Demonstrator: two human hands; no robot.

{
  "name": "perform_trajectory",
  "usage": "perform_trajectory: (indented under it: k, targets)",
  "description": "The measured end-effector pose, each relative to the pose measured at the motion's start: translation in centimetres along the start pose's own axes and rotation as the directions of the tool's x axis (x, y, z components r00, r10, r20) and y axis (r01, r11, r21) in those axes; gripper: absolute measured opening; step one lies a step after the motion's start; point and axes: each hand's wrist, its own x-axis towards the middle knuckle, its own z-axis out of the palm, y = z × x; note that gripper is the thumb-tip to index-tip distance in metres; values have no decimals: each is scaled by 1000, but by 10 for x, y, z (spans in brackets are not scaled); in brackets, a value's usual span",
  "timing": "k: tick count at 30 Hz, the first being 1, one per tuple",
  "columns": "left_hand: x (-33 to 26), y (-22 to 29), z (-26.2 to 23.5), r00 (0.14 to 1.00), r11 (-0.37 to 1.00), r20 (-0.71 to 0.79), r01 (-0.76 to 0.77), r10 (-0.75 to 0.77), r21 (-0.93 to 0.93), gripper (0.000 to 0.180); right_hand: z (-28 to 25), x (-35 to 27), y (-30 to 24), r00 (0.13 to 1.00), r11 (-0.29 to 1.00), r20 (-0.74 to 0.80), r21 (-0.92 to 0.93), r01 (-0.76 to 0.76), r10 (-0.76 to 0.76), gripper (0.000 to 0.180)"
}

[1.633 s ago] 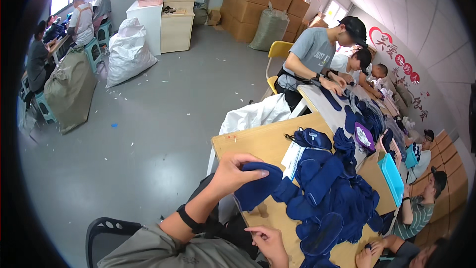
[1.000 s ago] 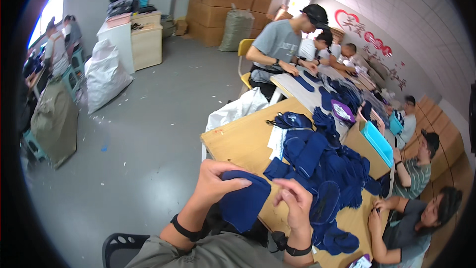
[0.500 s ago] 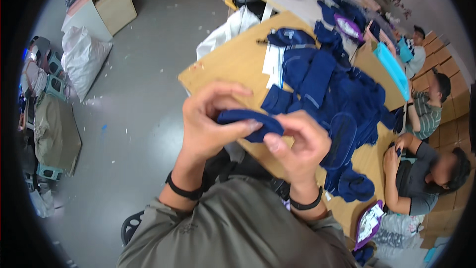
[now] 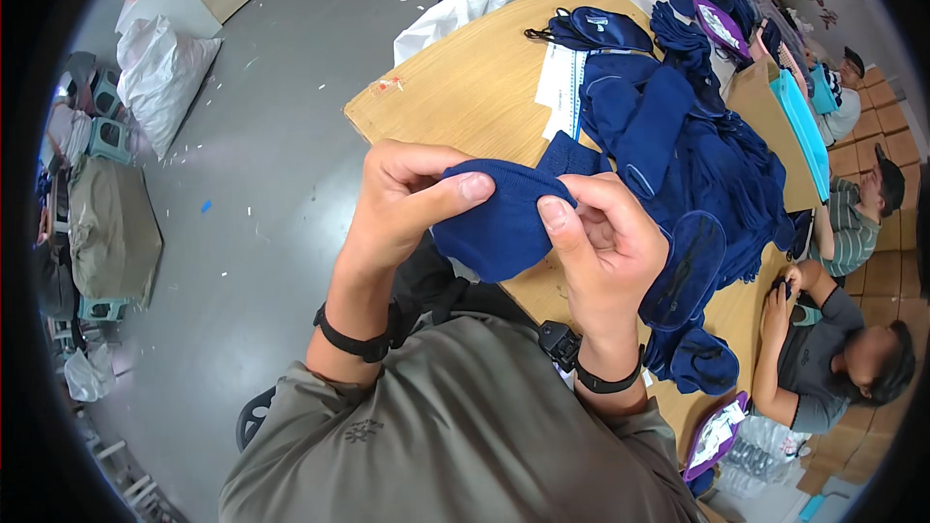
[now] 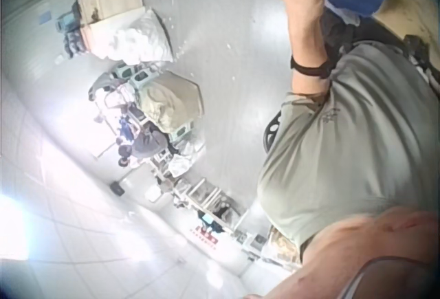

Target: Rolling and securing fabric shoe components with white paper labels.

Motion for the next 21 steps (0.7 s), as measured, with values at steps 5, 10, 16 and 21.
perform_trajectory:
  k: [5, 10, 16, 21]
  targets:
    - [14, -4, 2, 995, 994, -86, -40, 49, 99, 14, -3, 12, 5, 1000, 1000, 26, -25, -11, 12, 17]
    - [19, 7, -1, 994, 988, -92, -47, 61, 150, 13, 1, 27, -3, 993, 996, 98, -60, 65, -59, 13]
    - [-8, 16, -6, 998, 981, -53, 30, -21, 190, 15, 11, 15, -16, 992, 993, 117, -114, -42, 55, 14]
    - [-13, -21, 0, 974, 991, 226, -2, -28, 134, 31, -17, 0, 46, 961, 973, 208, -103, 206, -181, 26]
